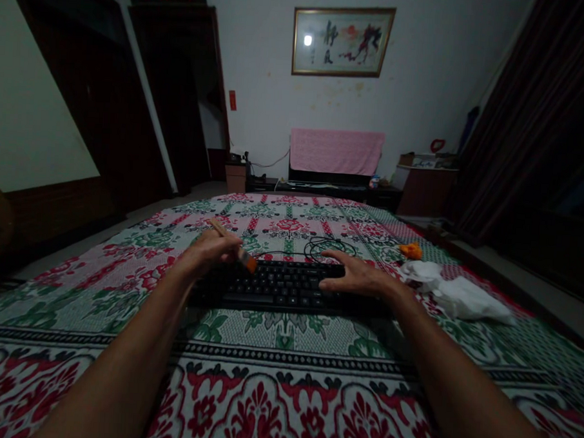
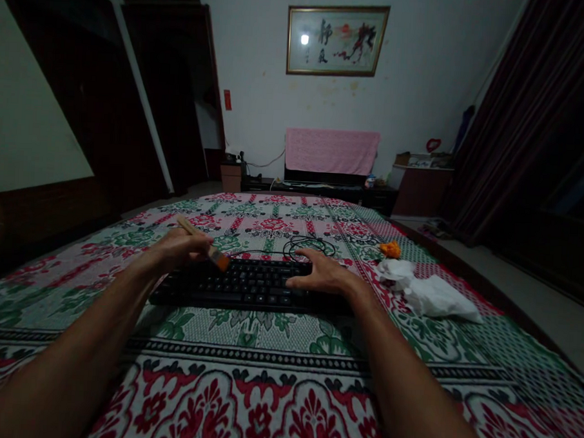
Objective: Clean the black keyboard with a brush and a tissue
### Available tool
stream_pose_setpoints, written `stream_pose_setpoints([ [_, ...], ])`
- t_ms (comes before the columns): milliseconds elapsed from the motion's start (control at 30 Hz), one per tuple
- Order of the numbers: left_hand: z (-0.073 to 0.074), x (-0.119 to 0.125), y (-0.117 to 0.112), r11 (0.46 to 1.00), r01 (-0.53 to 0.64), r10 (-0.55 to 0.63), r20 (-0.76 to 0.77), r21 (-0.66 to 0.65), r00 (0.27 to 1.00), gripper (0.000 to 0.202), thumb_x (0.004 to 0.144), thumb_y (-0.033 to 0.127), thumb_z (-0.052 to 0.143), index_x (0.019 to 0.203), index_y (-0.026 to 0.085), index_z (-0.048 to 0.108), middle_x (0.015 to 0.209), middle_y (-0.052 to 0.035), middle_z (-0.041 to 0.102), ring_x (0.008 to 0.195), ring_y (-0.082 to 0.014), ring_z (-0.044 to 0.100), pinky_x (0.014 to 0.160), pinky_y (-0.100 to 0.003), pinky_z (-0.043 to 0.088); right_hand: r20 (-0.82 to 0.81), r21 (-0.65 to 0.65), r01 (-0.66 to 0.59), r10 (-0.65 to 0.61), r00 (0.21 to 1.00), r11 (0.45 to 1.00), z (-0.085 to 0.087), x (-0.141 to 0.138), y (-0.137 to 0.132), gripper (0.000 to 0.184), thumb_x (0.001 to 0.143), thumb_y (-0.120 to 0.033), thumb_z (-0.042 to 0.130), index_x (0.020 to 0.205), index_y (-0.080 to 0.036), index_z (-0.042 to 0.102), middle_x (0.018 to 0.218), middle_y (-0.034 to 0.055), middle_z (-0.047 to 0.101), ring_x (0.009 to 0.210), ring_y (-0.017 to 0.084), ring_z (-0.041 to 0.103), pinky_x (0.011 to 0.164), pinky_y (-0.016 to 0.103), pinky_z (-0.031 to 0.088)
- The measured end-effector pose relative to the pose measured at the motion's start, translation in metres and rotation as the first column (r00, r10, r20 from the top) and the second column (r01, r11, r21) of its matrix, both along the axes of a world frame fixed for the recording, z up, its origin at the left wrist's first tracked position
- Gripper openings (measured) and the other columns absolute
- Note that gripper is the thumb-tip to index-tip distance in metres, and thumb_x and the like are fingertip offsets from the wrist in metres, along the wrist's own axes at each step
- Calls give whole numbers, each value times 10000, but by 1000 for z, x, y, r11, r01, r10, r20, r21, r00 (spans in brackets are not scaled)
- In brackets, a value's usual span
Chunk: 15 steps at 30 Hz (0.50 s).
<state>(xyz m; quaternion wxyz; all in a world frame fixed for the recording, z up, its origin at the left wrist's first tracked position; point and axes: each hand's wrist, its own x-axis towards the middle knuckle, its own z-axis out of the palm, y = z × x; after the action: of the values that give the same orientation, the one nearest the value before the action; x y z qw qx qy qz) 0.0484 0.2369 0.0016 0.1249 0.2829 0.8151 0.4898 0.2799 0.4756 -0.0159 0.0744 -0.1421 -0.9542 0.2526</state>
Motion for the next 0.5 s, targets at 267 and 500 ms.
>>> stream_pose_setpoints([
  [267,-17,42,32,970,185,-214,191,161,958,158,575,219,611,714,144,610,580,1,615,510,-113,541,481,-220,416,224,127,-153,122,967,980,-9,-14,-32,1265,426,-666,741,1457,-219,161,1522,149,107,1375,393,26,1060,624,6],
  [500,7,21,13,996,-70,70,-11,-59,998,115,592,255,583,605,143,607,521,-27,613,532,-164,577,483,-242,426,228,124,-163,132,965,979,-18,-18,-32,1256,460,-693,709,1463,-237,107,1531,139,56,1381,372,-33,1062,603,-45],
])
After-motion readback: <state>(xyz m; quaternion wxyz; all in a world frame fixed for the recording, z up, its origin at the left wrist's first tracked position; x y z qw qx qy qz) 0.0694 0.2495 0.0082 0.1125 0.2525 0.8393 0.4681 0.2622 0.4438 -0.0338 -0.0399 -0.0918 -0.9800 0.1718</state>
